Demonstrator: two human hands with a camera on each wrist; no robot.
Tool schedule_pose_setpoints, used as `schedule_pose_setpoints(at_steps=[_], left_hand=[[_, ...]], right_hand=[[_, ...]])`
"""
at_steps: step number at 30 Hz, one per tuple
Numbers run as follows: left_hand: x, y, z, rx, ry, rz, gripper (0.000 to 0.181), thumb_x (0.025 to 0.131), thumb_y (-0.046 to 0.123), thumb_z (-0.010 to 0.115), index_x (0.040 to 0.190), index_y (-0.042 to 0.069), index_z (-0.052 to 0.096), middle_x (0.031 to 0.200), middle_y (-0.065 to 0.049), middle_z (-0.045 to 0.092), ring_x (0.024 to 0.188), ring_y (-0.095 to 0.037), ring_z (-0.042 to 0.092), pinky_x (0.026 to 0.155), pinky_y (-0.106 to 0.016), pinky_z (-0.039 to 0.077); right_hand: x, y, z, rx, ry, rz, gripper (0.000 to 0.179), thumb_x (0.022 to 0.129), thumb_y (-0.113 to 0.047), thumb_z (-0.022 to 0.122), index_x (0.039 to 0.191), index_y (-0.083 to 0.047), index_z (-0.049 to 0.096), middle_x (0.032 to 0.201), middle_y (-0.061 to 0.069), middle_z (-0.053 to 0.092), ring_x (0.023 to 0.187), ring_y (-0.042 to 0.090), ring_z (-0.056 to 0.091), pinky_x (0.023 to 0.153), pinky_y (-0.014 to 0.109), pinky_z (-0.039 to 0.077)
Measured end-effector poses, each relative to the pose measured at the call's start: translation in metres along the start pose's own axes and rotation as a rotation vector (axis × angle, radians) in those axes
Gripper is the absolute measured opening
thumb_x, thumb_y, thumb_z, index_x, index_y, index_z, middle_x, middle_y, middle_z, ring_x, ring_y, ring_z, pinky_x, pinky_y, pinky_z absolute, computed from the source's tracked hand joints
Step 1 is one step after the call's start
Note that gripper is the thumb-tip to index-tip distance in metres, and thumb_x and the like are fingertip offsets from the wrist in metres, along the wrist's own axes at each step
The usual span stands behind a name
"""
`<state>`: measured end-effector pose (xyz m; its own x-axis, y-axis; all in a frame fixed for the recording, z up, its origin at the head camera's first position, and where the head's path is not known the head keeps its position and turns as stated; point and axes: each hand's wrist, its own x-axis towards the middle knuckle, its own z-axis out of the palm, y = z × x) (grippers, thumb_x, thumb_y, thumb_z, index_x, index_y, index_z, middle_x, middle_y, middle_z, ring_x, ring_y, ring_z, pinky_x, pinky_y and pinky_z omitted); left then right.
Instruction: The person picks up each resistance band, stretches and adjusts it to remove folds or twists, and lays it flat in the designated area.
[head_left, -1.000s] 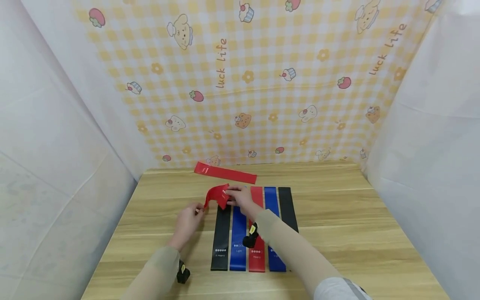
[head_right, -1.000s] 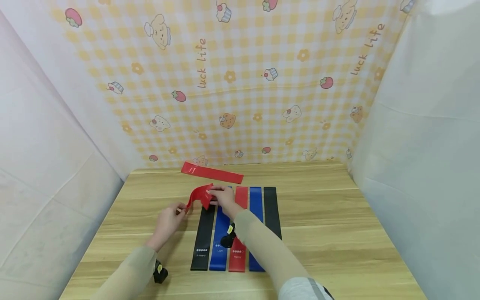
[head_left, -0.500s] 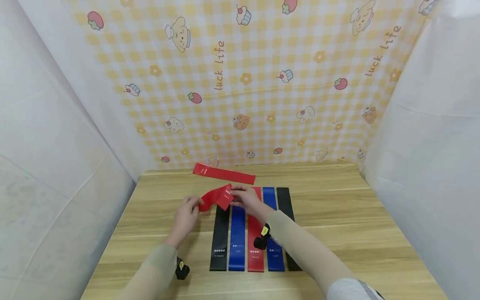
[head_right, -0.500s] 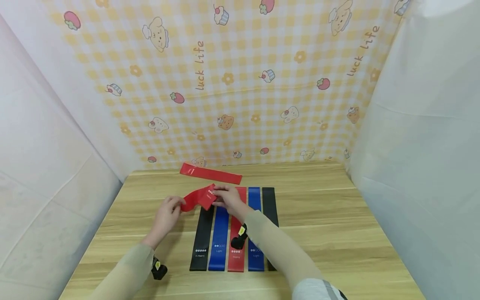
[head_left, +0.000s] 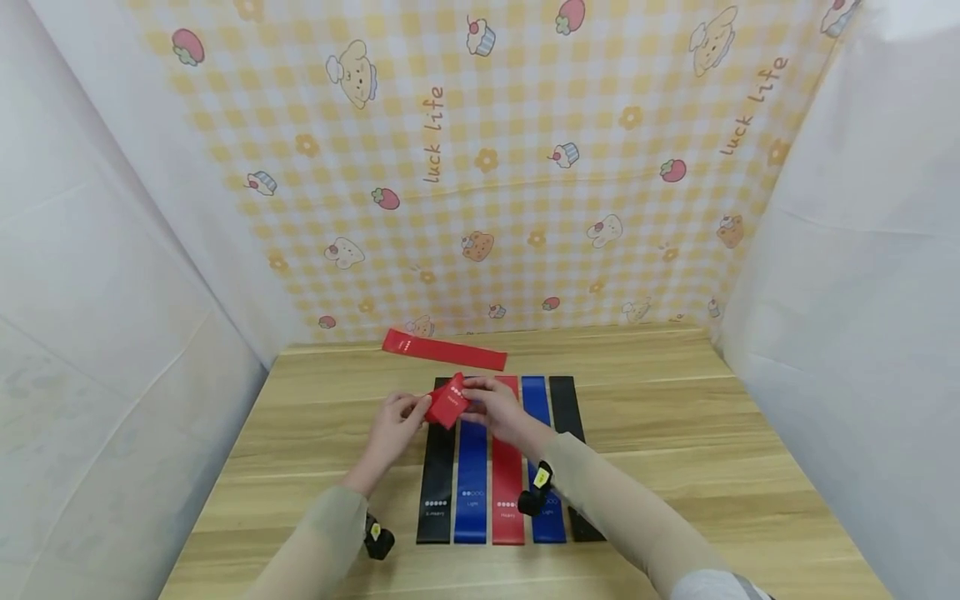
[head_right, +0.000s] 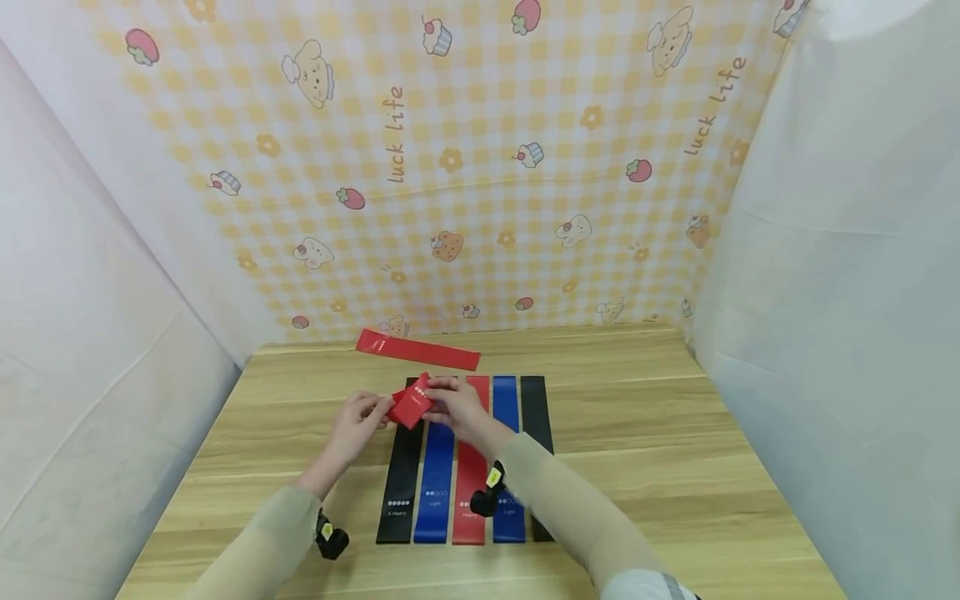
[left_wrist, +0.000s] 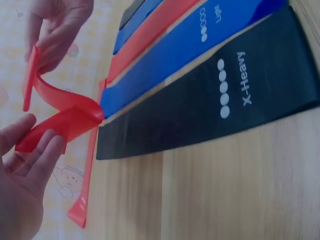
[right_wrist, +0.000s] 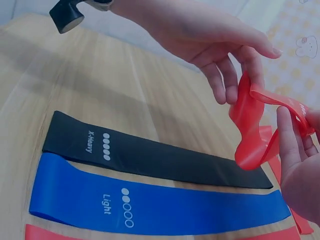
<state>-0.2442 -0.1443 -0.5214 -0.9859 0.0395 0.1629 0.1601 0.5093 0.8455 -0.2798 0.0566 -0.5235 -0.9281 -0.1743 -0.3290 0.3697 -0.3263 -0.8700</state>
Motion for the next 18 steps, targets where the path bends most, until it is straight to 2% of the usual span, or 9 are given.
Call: schedule_pose_setpoints(at_steps=[4, 9, 13, 18], left_hand=[[0.000, 0.002, 0.004, 0.012, 0.000, 0.029, 0.030, 0.095, 0.030, 0.063, 0.099, 0.002, 0.073, 0.101, -0.008, 0.058, 0.081, -0.021, 0.059, 0.066, -0.028, 0.052], [0.000, -0.001, 0.005, 0.030, -0.002, 0.033, 0.013, 0.093, 0.005, 0.060, 0.098, 0.003, 0.072, 0.102, -0.008, 0.057, 0.085, -0.023, 0.058, 0.069, -0.030, 0.053], [0.002, -0.009, 0.001, 0.083, 0.002, 0.047, 0.017, 0.090, -0.003, 0.059, 0.098, 0.005, 0.071, 0.105, -0.008, 0.058, 0.091, -0.024, 0.056, 0.076, -0.036, 0.051], [0.006, -0.015, -0.004, 0.104, 0.010, 0.069, 0.027, 0.090, -0.005, 0.059, 0.114, 0.004, 0.065, 0.105, -0.012, 0.057, 0.088, -0.026, 0.055, 0.073, -0.037, 0.050]], right_hand=[[-0.002, 0.002, -0.007, -0.001, -0.002, 0.001, 0.028, 0.093, -0.009, 0.065, 0.119, -0.002, 0.061, 0.125, 0.019, 0.054, 0.080, 0.023, 0.065, 0.074, 0.036, 0.057], [-0.007, 0.004, -0.023, -0.003, -0.011, 0.012, 0.027, 0.094, -0.010, 0.064, 0.120, -0.003, 0.061, 0.126, 0.019, 0.055, 0.088, 0.024, 0.066, 0.075, 0.035, 0.056], [-0.011, 0.003, -0.037, -0.004, -0.007, 0.028, 0.028, 0.093, -0.009, 0.063, 0.121, -0.003, 0.060, 0.125, 0.019, 0.057, 0.090, 0.025, 0.066, 0.077, 0.035, 0.056], [-0.018, -0.001, -0.052, -0.031, -0.025, 0.037, 0.025, 0.095, -0.006, 0.060, 0.119, -0.002, 0.059, 0.123, 0.018, 0.058, 0.090, 0.024, 0.064, 0.073, 0.031, 0.055]])
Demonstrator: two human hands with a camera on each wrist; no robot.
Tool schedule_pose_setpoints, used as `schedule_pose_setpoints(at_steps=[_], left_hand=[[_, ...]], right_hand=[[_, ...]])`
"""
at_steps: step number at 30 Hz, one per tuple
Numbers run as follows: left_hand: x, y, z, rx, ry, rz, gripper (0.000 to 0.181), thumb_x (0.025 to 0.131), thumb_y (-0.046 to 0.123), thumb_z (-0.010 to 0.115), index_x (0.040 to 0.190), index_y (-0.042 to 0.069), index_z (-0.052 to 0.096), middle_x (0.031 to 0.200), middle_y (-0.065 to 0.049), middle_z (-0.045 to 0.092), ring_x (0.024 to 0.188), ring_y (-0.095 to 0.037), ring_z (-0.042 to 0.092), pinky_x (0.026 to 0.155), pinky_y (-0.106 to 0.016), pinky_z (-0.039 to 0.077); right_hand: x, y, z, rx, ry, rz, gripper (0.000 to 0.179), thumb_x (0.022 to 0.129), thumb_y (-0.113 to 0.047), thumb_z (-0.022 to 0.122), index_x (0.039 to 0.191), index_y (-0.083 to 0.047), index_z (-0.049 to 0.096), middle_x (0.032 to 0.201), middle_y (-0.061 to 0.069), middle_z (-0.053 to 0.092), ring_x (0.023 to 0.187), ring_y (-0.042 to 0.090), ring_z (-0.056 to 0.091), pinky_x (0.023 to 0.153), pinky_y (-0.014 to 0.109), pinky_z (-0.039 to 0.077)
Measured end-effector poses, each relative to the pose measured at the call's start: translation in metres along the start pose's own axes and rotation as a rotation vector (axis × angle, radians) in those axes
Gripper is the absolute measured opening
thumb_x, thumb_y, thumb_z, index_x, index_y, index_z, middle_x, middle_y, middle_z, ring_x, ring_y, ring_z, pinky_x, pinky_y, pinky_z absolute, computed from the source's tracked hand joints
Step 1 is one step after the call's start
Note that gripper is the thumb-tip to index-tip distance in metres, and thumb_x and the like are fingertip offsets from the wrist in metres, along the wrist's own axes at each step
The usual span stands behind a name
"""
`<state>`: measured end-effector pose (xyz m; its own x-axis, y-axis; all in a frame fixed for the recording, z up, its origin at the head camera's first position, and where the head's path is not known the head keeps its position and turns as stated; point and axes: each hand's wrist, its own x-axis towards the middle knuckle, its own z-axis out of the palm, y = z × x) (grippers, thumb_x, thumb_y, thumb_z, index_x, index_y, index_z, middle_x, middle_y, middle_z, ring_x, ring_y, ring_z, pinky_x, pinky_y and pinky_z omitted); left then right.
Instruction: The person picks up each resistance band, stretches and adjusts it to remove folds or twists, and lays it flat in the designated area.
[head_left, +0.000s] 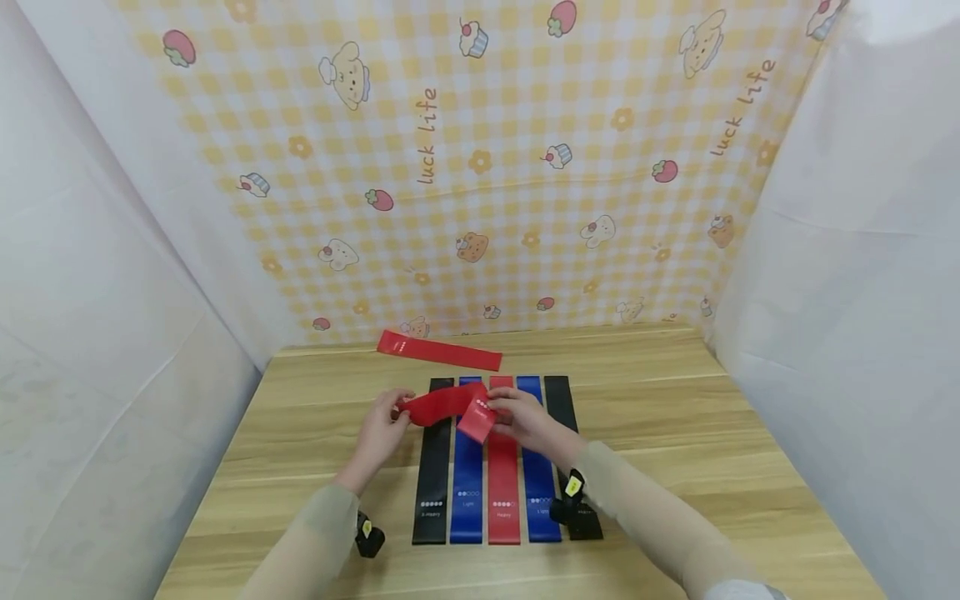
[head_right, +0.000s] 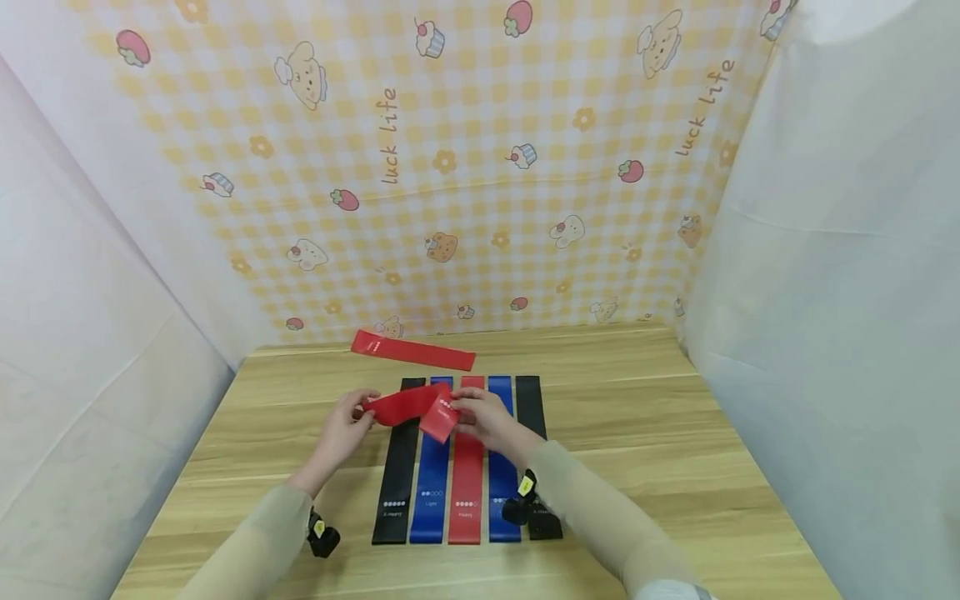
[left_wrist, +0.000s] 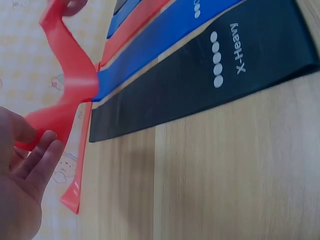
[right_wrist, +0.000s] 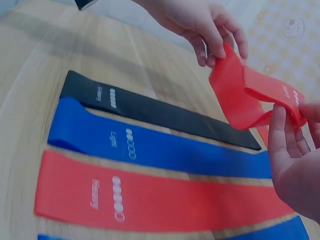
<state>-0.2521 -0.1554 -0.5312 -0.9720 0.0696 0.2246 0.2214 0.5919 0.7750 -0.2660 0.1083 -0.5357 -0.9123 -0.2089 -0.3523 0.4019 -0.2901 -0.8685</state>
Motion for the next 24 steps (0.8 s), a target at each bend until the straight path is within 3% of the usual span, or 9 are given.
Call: schedule_pose_setpoints(at_steps=[4, 10, 20, 24], left_hand=[[0.003, -0.006, -0.004, 0.009, -0.002, -0.003, 0.032, 0.090, -0.005, 0.058, 0.121, 0.003, 0.062, 0.104, -0.014, 0.056, 0.087, -0.028, 0.056, 0.072, -0.038, 0.050], [0.005, -0.012, -0.010, 0.017, 0.011, -0.033, 0.021, 0.091, -0.003, 0.058, 0.109, 0.000, 0.068, 0.110, -0.016, 0.060, 0.094, -0.029, 0.057, 0.081, -0.043, 0.050], [0.008, -0.016, -0.020, -0.023, 0.087, -0.077, 0.017, 0.094, 0.001, 0.057, 0.107, -0.001, 0.068, 0.107, -0.016, 0.058, 0.083, -0.026, 0.057, 0.065, -0.026, 0.049], [0.010, -0.014, -0.023, -0.007, 0.113, -0.072, 0.017, 0.095, 0.002, 0.059, 0.107, 0.000, 0.069, 0.106, -0.016, 0.056, 0.083, -0.026, 0.057, 0.064, -0.028, 0.050]], right_hand=[[-0.005, -0.002, -0.008, -0.029, -0.014, 0.013, 0.017, 0.095, -0.006, 0.058, 0.113, -0.005, 0.060, 0.120, 0.017, 0.057, 0.090, 0.024, 0.061, 0.071, 0.028, 0.053], [-0.012, -0.002, -0.018, -0.069, -0.084, 0.044, 0.010, 0.094, -0.004, 0.059, 0.103, -0.007, 0.062, 0.111, 0.013, 0.061, 0.087, 0.023, 0.062, 0.071, 0.029, 0.054], [-0.022, 0.000, -0.027, -0.099, -0.191, 0.078, 0.010, 0.094, -0.004, 0.059, 0.103, -0.007, 0.062, 0.106, 0.012, 0.064, 0.085, 0.021, 0.067, 0.073, 0.032, 0.056], [-0.024, 0.000, -0.027, -0.125, -0.203, 0.073, 0.012, 0.094, -0.003, 0.058, 0.105, -0.005, 0.062, 0.106, 0.013, 0.065, 0.086, 0.022, 0.068, 0.073, 0.033, 0.056]])
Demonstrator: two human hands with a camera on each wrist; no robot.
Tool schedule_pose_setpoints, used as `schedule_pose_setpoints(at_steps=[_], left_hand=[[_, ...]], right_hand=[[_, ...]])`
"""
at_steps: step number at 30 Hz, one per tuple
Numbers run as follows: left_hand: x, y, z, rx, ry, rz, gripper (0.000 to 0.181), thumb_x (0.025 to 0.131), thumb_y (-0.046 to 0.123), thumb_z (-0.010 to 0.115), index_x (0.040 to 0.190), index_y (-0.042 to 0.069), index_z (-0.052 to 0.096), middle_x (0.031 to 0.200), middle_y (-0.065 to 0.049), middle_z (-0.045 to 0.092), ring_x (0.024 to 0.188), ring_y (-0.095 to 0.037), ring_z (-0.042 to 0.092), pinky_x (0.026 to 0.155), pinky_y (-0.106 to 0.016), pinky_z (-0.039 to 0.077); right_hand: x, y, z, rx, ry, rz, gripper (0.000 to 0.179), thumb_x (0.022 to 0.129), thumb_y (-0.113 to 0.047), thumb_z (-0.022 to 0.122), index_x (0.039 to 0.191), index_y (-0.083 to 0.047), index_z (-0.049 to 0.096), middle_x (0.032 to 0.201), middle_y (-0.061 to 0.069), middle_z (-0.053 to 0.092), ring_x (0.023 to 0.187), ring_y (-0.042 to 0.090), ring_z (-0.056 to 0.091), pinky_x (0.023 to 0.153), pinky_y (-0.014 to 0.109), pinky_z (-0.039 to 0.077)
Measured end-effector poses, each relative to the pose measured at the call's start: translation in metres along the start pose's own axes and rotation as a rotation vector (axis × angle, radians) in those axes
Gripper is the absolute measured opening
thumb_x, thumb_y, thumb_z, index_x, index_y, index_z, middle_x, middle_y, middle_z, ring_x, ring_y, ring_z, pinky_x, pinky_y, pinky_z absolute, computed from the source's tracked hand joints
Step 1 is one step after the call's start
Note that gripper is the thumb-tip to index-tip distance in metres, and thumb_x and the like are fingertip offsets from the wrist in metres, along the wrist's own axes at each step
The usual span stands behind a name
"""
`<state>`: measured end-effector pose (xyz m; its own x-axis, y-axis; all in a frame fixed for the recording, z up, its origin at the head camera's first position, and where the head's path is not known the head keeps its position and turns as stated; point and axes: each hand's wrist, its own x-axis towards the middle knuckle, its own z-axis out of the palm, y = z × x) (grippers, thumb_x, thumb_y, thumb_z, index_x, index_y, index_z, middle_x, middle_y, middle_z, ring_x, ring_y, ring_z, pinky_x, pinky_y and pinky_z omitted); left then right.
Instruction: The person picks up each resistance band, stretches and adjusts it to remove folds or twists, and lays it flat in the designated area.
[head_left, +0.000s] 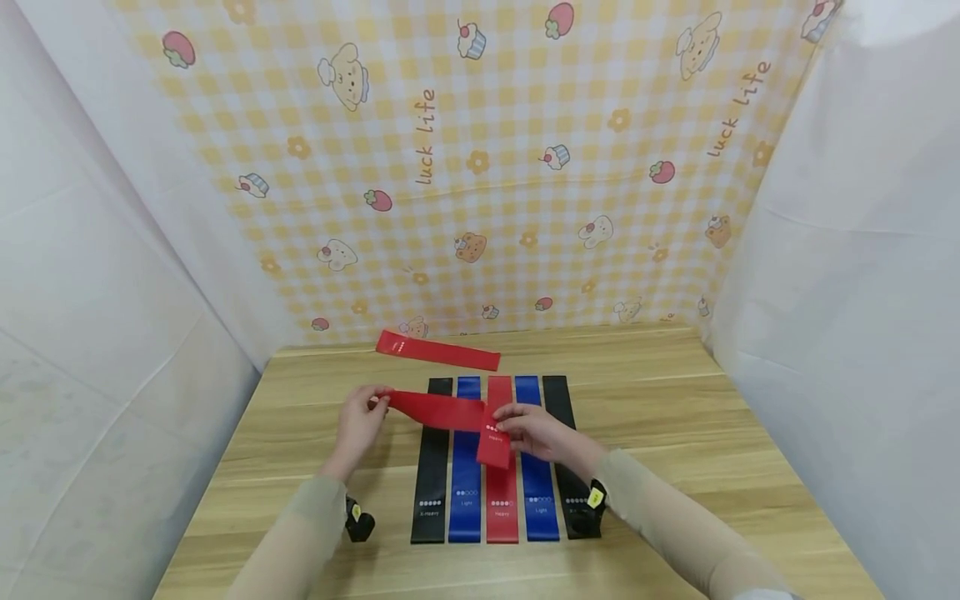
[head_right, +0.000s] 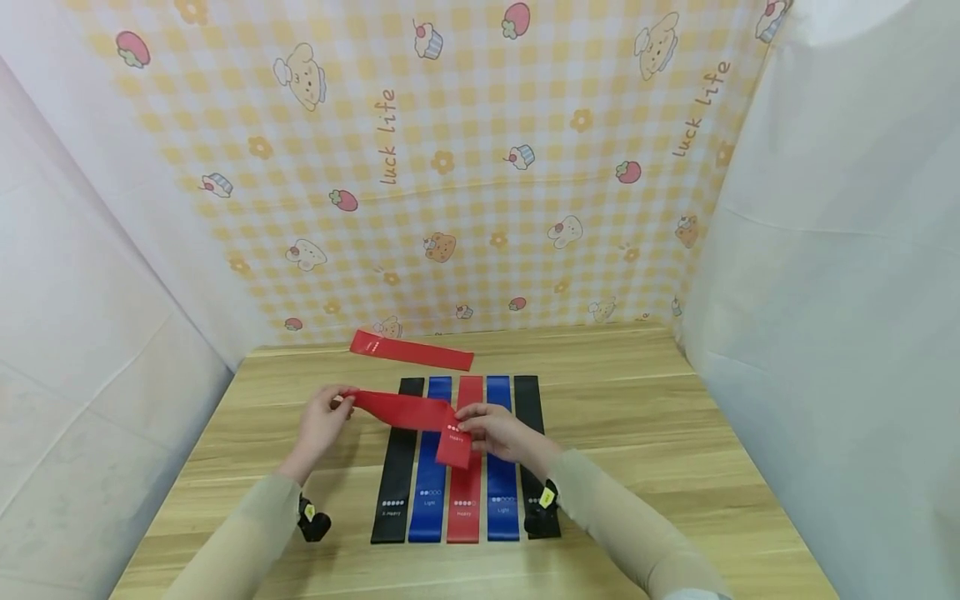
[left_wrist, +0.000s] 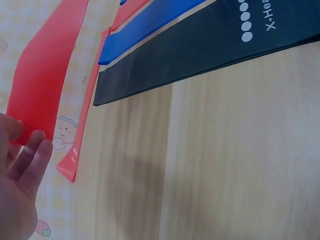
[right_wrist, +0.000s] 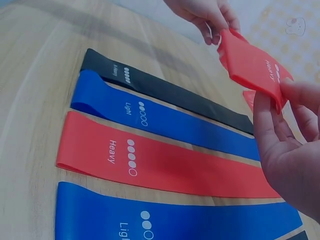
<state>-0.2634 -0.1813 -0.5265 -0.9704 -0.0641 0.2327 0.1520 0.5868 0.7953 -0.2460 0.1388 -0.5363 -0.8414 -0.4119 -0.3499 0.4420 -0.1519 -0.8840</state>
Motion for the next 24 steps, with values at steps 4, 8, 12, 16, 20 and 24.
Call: schedule_pose_setpoints(at_steps=[4, 8, 12, 16, 20, 24], left_hand=[[0.002, -0.001, -0.002, 0.037, 0.026, 0.014, 0.016, 0.094, 0.005, 0.062, 0.107, 0.003, 0.071, 0.099, -0.012, 0.053, 0.084, -0.025, 0.052, 0.067, -0.032, 0.046], [0.003, -0.004, -0.002, 0.060, 0.045, 0.023, 0.015, 0.093, 0.008, 0.063, 0.105, 0.005, 0.072, 0.085, -0.009, 0.053, 0.073, -0.022, 0.048, 0.059, -0.030, 0.040], [0.002, -0.007, -0.003, 0.036, 0.039, 0.011, 0.014, 0.094, 0.013, 0.064, 0.104, 0.008, 0.072, 0.077, -0.005, 0.059, 0.065, -0.018, 0.050, 0.052, -0.026, 0.041], [0.001, -0.007, -0.002, -0.019, 0.004, -0.032, 0.017, 0.097, 0.020, 0.062, 0.106, 0.008, 0.070, 0.083, -0.007, 0.066, 0.069, -0.023, 0.060, 0.055, -0.025, 0.049], [0.000, -0.006, -0.001, -0.069, -0.024, -0.059, 0.019, 0.097, 0.021, 0.061, 0.106, 0.006, 0.068, 0.093, -0.012, 0.069, 0.076, -0.031, 0.066, 0.061, -0.026, 0.054], [-0.001, -0.006, 0.000, -0.101, -0.033, -0.068, 0.018, 0.097, 0.020, 0.061, 0.106, 0.006, 0.068, 0.100, -0.015, 0.070, 0.078, -0.034, 0.068, 0.063, -0.025, 0.053]], right_hand=[[0.000, -0.001, 0.002, -0.024, -0.010, 0.002, 0.013, 0.094, -0.002, 0.058, 0.106, -0.004, 0.062, 0.107, 0.013, 0.065, 0.086, 0.021, 0.067, 0.073, 0.033, 0.056], [0.000, -0.002, 0.001, -0.042, -0.029, 0.004, 0.013, 0.094, -0.001, 0.058, 0.105, -0.004, 0.063, 0.108, 0.013, 0.064, 0.087, 0.021, 0.067, 0.076, 0.033, 0.056], [-0.001, -0.003, -0.001, -0.062, -0.050, 0.007, 0.012, 0.094, -0.001, 0.057, 0.103, -0.005, 0.064, 0.108, 0.012, 0.063, 0.089, 0.020, 0.066, 0.079, 0.034, 0.055], [-0.002, -0.004, -0.004, -0.099, -0.058, 0.005, 0.012, 0.094, -0.001, 0.057, 0.103, -0.005, 0.064, 0.107, 0.012, 0.062, 0.089, 0.020, 0.064, 0.081, 0.034, 0.055], [-0.002, -0.003, -0.008, -0.138, -0.066, 0.007, 0.011, 0.094, -0.001, 0.059, 0.103, -0.004, 0.064, 0.108, 0.012, 0.061, 0.092, 0.021, 0.063, 0.083, 0.036, 0.054], [-0.001, -0.001, -0.011, -0.206, -0.088, -0.006, 0.015, 0.092, -0.001, 0.062, 0.106, -0.002, 0.064, 0.110, 0.014, 0.060, 0.097, 0.024, 0.062, 0.085, 0.037, 0.053]])
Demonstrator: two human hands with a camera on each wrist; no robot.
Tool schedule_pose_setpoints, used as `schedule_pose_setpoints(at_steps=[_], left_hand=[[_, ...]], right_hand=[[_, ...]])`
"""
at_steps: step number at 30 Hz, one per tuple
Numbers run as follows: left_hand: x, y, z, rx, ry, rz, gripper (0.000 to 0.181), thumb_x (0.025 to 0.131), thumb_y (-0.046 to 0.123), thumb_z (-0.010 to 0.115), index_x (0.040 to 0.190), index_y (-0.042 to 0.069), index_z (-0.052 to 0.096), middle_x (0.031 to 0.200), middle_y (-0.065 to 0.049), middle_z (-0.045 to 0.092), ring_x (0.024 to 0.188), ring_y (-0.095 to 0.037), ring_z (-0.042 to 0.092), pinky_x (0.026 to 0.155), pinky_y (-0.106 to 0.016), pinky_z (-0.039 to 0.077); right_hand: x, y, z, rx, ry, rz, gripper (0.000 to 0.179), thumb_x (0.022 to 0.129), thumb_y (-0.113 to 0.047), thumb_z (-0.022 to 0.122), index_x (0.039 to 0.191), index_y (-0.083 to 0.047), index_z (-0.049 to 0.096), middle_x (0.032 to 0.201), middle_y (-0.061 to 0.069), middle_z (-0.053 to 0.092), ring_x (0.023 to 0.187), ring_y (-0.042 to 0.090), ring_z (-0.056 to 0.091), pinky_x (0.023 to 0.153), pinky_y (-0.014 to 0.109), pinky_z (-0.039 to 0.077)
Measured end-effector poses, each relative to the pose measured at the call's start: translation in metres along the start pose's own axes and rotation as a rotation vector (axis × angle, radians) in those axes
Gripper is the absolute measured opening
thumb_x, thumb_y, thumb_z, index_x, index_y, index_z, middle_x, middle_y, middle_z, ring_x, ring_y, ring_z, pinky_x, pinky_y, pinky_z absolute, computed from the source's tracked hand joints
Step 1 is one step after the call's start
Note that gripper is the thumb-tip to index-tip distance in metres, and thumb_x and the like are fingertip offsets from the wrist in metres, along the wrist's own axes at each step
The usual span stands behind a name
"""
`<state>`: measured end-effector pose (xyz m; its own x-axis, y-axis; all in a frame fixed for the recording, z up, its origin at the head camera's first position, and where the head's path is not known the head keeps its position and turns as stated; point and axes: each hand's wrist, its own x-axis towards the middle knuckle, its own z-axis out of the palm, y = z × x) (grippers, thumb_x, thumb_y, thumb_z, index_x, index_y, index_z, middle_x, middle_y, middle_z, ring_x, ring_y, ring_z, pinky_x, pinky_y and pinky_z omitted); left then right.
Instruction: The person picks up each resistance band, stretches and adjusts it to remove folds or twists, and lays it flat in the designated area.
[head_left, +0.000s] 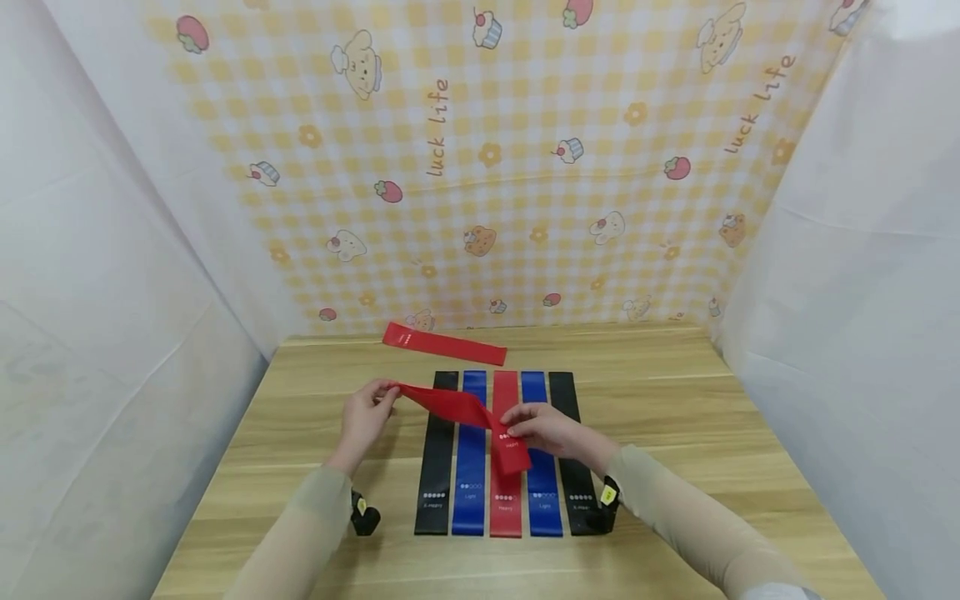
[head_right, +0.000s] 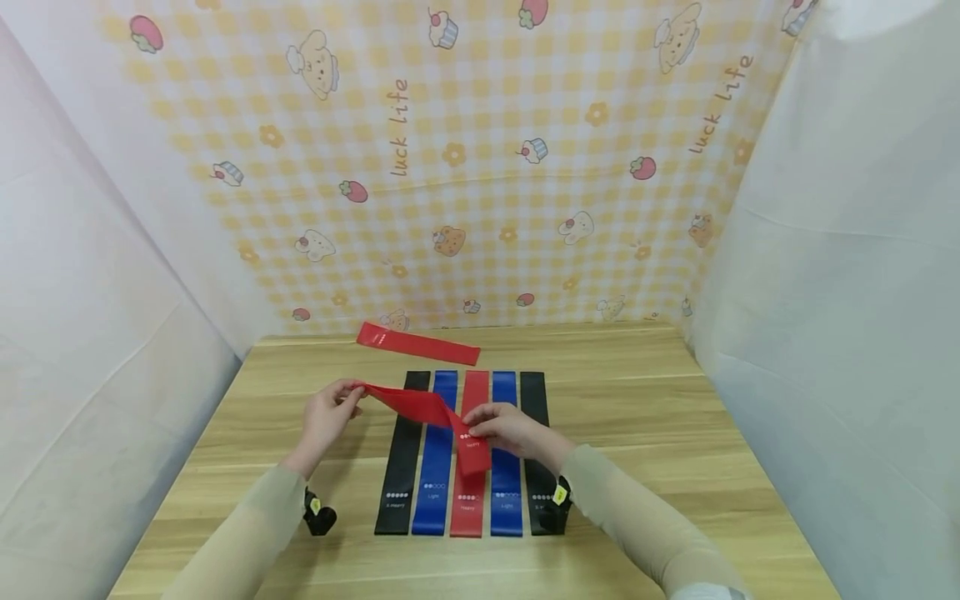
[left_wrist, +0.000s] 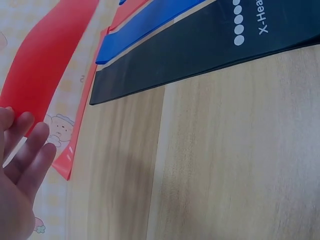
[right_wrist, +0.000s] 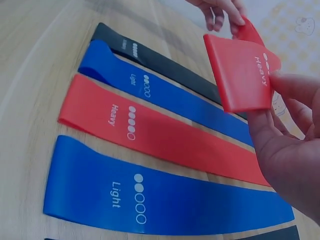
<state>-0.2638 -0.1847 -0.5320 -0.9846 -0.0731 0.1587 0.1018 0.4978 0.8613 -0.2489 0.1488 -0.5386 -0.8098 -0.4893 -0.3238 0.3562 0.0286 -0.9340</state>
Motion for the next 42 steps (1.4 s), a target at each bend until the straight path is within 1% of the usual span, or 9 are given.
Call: schedule_pose_setpoints(at_steps=[5, 10, 14, 21, 26, 31, 35, 38, 42], left_hand=[[0.001, 0.001, -0.001, -0.053, -0.002, 0.002, 0.017, 0.097, 0.016, 0.061, 0.108, 0.005, 0.068, 0.104, -0.018, 0.068, 0.081, -0.035, 0.068, 0.064, -0.024, 0.053], [0.000, 0.002, -0.004, -0.054, -0.014, 0.030, 0.015, 0.096, 0.011, 0.061, 0.109, 0.004, 0.067, 0.104, -0.018, 0.069, 0.078, -0.029, 0.070, 0.066, -0.026, 0.055], [-0.001, 0.002, -0.006, -0.041, -0.035, 0.035, 0.017, 0.097, 0.011, 0.060, 0.111, 0.004, 0.067, 0.107, -0.019, 0.068, 0.079, -0.026, 0.070, 0.068, -0.027, 0.056], [-0.004, 0.006, -0.009, -0.057, -0.063, 0.007, 0.020, 0.097, 0.014, 0.060, 0.115, 0.006, 0.066, 0.106, -0.016, 0.068, 0.084, -0.026, 0.070, 0.072, -0.031, 0.056], [-0.006, 0.002, -0.009, -0.047, -0.070, 0.047, 0.022, 0.094, 0.003, 0.059, 0.115, 0.002, 0.065, 0.100, -0.016, 0.069, 0.082, -0.033, 0.069, 0.068, -0.029, 0.056], [-0.010, -0.003, -0.011, -0.074, -0.103, 0.001, 0.032, 0.091, -0.006, 0.051, 0.120, 0.000, 0.063, 0.104, -0.018, 0.068, 0.086, -0.036, 0.068, 0.071, -0.032, 0.055], [-0.012, -0.003, -0.013, -0.104, -0.119, -0.045, 0.033, 0.097, 0.000, 0.042, 0.123, 0.003, 0.063, 0.113, -0.019, 0.066, 0.088, -0.030, 0.069, 0.078, -0.034, 0.055], [-0.012, 0.000, -0.014, -0.120, -0.122, -0.038, 0.032, 0.101, 0.008, 0.040, 0.122, 0.002, 0.063, 0.116, -0.020, 0.064, 0.088, -0.029, 0.069, 0.081, -0.036, 0.054], [-0.011, 0.003, -0.013, -0.115, -0.125, -0.025, 0.028, 0.101, 0.018, 0.051, 0.120, 0.003, 0.065, 0.111, -0.018, 0.067, 0.088, -0.031, 0.068, 0.079, -0.038, 0.054]], right_hand=[[-0.001, 0.006, 0.000, -0.095, -0.001, -0.012, 0.032, 0.089, 0.001, 0.063, 0.121, 0.005, 0.058, 0.114, 0.014, 0.059, 0.103, 0.025, 0.058, 0.087, 0.036, 0.052], [-0.002, 0.012, 0.001, -0.147, 0.010, -0.003, 0.042, 0.089, 0.002, 0.062, 0.129, 0.007, 0.053, 0.109, 0.013, 0.061, 0.098, 0.022, 0.059, 0.084, 0.031, 0.053], [-0.004, 0.017, -0.001, -0.191, 0.018, 0.012, 0.041, 0.088, -0.001, 0.065, 0.127, 0.003, 0.057, 0.104, 0.011, 0.063, 0.094, 0.021, 0.061, 0.082, 0.030, 0.053], [-0.009, 0.021, -0.006, -0.283, 0.026, 0.005, 0.039, 0.089, -0.010, 0.068, 0.125, 0.004, 0.060, 0.108, 0.010, 0.065, 0.094, 0.021, 0.061, 0.082, 0.033, 0.054], [-0.013, 0.021, -0.011, -0.306, 0.058, 0.007, 0.035, 0.089, -0.011, 0.068, 0.119, 0.006, 0.063, 0.109, 0.011, 0.064, 0.092, 0.022, 0.060, 0.079, 0.033, 0.054], [-0.013, 0.021, -0.015, -0.308, 0.064, -0.003, 0.031, 0.090, -0.011, 0.067, 0.115, 0.006, 0.066, 0.109, 0.012, 0.064, 0.094, 0.022, 0.059, 0.079, 0.032, 0.053], [-0.012, 0.020, -0.020, -0.297, 0.086, -0.008, 0.030, 0.091, -0.013, 0.066, 0.115, 0.005, 0.067, 0.109, 0.012, 0.064, 0.093, 0.022, 0.059, 0.078, 0.032, 0.054], [-0.012, 0.019, -0.023, -0.288, 0.113, -0.002, 0.029, 0.091, -0.015, 0.066, 0.114, 0.004, 0.067, 0.108, 0.011, 0.064, 0.090, 0.021, 0.059, 0.075, 0.033, 0.054], [-0.014, 0.019, -0.026, -0.284, 0.120, -0.004, 0.030, 0.091, -0.016, 0.066, 0.113, 0.005, 0.067, 0.106, 0.011, 0.065, 0.089, 0.021, 0.060, 0.075, 0.033, 0.054]])
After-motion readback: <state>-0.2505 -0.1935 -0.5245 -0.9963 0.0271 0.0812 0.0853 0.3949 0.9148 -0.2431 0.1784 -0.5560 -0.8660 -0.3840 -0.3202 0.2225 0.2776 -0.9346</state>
